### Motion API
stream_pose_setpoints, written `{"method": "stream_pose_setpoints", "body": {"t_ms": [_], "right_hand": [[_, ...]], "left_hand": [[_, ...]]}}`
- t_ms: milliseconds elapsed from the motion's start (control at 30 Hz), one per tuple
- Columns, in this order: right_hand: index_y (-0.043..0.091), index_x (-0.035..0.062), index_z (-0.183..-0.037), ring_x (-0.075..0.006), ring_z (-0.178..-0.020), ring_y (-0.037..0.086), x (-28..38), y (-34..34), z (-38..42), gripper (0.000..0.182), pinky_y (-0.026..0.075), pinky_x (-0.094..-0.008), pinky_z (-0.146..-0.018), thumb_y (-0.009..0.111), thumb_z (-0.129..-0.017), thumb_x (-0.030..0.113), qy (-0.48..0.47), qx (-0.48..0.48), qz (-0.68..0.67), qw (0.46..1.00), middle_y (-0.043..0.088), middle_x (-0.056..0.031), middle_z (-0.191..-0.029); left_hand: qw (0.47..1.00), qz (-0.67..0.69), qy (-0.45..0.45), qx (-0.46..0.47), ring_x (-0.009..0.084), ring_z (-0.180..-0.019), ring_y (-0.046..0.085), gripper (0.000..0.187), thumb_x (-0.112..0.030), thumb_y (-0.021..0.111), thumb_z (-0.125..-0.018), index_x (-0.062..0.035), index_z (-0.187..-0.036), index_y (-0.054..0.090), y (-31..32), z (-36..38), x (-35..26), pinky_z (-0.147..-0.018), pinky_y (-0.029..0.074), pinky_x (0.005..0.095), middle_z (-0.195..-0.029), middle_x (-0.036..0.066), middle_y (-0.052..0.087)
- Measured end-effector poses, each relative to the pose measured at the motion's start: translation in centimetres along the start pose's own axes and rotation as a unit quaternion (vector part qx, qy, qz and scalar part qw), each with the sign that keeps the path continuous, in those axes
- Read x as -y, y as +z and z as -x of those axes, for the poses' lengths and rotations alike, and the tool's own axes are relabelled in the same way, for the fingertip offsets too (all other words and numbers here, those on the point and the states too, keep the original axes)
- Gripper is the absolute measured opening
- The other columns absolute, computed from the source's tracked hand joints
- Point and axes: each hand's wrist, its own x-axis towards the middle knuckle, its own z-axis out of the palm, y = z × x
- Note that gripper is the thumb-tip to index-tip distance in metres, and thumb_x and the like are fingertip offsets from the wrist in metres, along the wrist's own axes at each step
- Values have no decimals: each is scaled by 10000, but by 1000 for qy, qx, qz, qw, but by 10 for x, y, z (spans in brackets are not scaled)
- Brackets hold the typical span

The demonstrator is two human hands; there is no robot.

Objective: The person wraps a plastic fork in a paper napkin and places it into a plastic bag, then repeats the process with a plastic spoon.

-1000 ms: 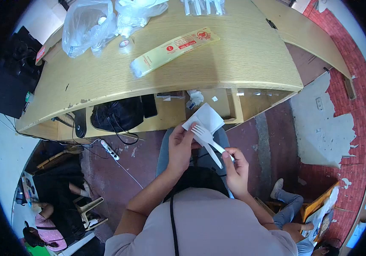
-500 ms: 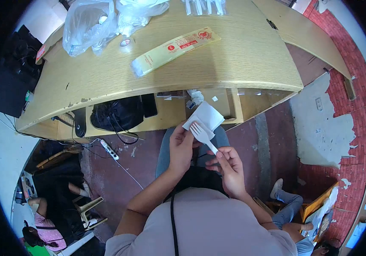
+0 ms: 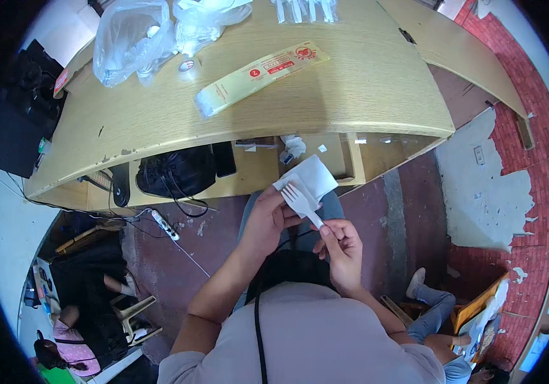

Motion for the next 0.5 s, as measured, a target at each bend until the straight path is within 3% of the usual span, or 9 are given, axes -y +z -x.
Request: {"method": "stream_pose_setpoints", "body": {"t_ms": [200, 333, 400, 500], "right_hand": [[531, 22, -1005, -61, -520, 523, -2, 5, -1, 120, 382, -173, -442, 562, -897, 67, -24, -11, -8, 1000, 657, -101, -933], [528, 23, -1006, -42, -502, 491, -4, 7, -1, 124, 377, -170, -431, 566, -896, 66, -32, -27, 17, 999, 655, -99, -938], [528, 24, -1010, -39, -501, 485, -6, 7, -2, 127, 379, -171, -432, 566, -896, 63, -34, -25, 12, 999, 655, -100, -942], [531, 25, -1017, -34, -505, 480, -4, 9, -3, 130, 383, -172, -434, 564, -895, 56, -33, -20, 2, 999, 655, -102, -954]], "left_hand": [[997, 53, -38, 49, 301, -1041, 600, 446, -313, 357, -939, -10, -1262, 402, 1, 0, -5, -867, 489, 436, -1147, 165, 576], [993, 91, -50, 56, 325, -1055, 588, 471, -316, 356, -934, 0, -1283, 381, 6, 3, -9, -852, 495, 432, -1171, 178, 560], [991, 99, -62, 67, 373, -1142, 518, 562, -362, 340, -907, -14, -1347, 336, 7, 3, -9, -939, 412, 504, -1265, 207, 493], [982, 149, -70, 89, 402, -1196, 459, 582, -406, 351, -892, -57, -1358, 340, 11, 4, -8, -958, 355, 553, -1297, 192, 469]]}}
